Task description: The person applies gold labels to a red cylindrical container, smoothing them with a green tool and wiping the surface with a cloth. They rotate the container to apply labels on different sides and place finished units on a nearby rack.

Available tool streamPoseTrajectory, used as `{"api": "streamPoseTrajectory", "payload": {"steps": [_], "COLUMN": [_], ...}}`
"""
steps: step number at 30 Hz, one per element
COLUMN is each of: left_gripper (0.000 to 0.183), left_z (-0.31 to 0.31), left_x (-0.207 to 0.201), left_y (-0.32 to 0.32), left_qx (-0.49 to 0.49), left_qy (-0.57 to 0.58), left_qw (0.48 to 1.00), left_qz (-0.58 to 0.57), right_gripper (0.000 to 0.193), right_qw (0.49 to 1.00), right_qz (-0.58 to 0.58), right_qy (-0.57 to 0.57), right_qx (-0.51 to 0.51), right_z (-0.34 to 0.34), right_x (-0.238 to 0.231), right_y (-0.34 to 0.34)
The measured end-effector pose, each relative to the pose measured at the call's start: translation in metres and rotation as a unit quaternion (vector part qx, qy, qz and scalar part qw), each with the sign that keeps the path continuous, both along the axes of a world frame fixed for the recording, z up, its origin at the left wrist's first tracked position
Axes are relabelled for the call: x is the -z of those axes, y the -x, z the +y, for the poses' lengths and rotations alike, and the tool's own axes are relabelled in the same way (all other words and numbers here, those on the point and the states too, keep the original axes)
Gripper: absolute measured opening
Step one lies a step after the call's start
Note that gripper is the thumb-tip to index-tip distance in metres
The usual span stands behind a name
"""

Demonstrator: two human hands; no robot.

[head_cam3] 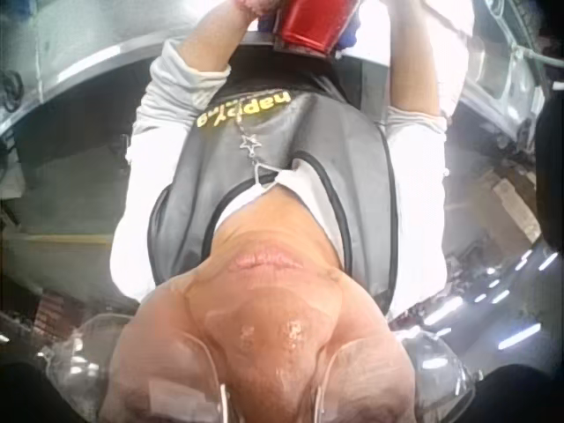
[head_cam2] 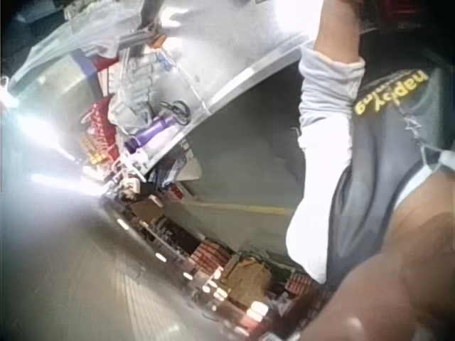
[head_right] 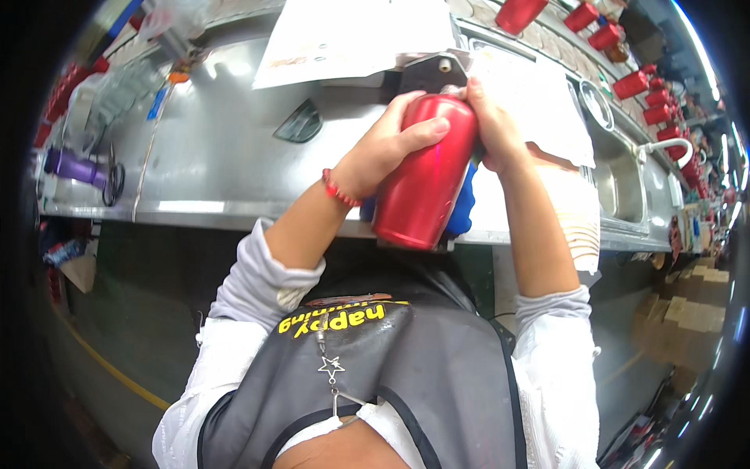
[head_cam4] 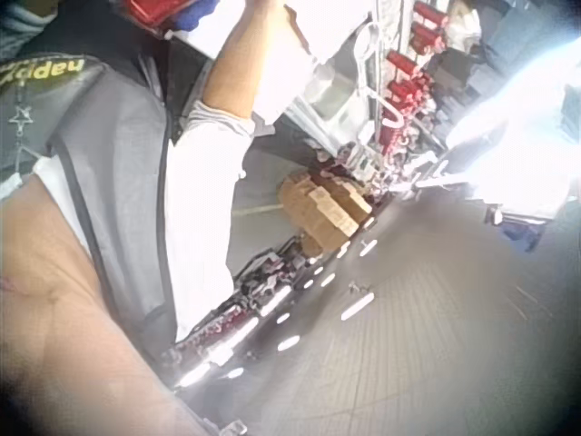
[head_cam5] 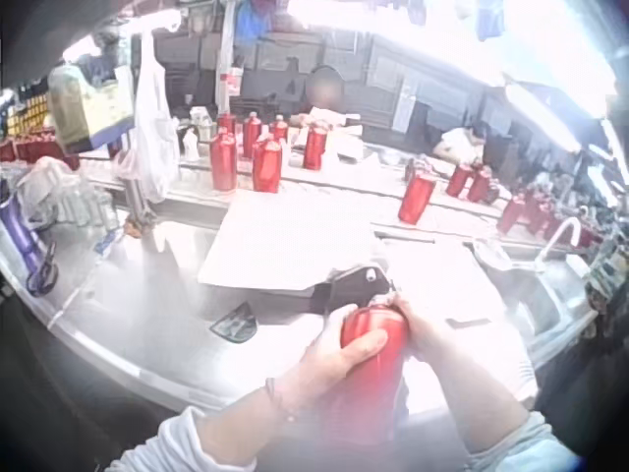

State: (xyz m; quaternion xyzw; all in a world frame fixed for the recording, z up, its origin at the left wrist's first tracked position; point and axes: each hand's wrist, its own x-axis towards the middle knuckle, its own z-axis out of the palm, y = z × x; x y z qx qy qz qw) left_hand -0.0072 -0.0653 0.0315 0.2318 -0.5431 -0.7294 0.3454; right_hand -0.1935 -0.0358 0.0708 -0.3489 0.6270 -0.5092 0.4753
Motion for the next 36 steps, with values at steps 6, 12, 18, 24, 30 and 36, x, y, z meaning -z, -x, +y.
{"api": "streamPoseTrajectory", "payload": {"steps": [6,12,18,24,30,36], "left_gripper": [0.061,0.075,0.103,0.108,0.096,0.100], "left_z": [-0.009,-0.029,0.015,0.047,0.046,0.045], "left_x": [-0.007,-0.001,-0.011,0.007,0.016,0.022], "left_y": [0.027,0.039,-0.003,-0.017,-0.013,-0.018], "left_qx": [-0.050,-0.099,-0.076,-0.121,-0.169,-0.150], "left_qy": [-0.127,-0.091,0.346,0.488,0.465,0.474], "left_qw": [0.987,0.988,0.927,0.840,0.853,0.850], "left_qz": [0.085,0.070,-0.121,-0.206,-0.163,-0.174], "right_gripper": [0.055,0.052,0.034,0.023,0.021,0.027], "right_qw": [0.999,0.992,0.967,0.821,0.671,0.645], "right_qz": [-0.030,0.058,0.190,0.475,0.567,0.641], "right_qy": [0.028,0.084,0.155,0.268,0.325,0.209], "right_qx": [-0.017,-0.073,-0.065,-0.170,-0.349,-0.360], "right_z": [-0.012,-0.013,-0.008,-0.100,-0.204,-0.265], "right_x": [0.005,0.011,-0.002,0.003,0.007,-0.003], "right_y": [0.008,0.040,0.107,0.160,0.104,0.143]}}
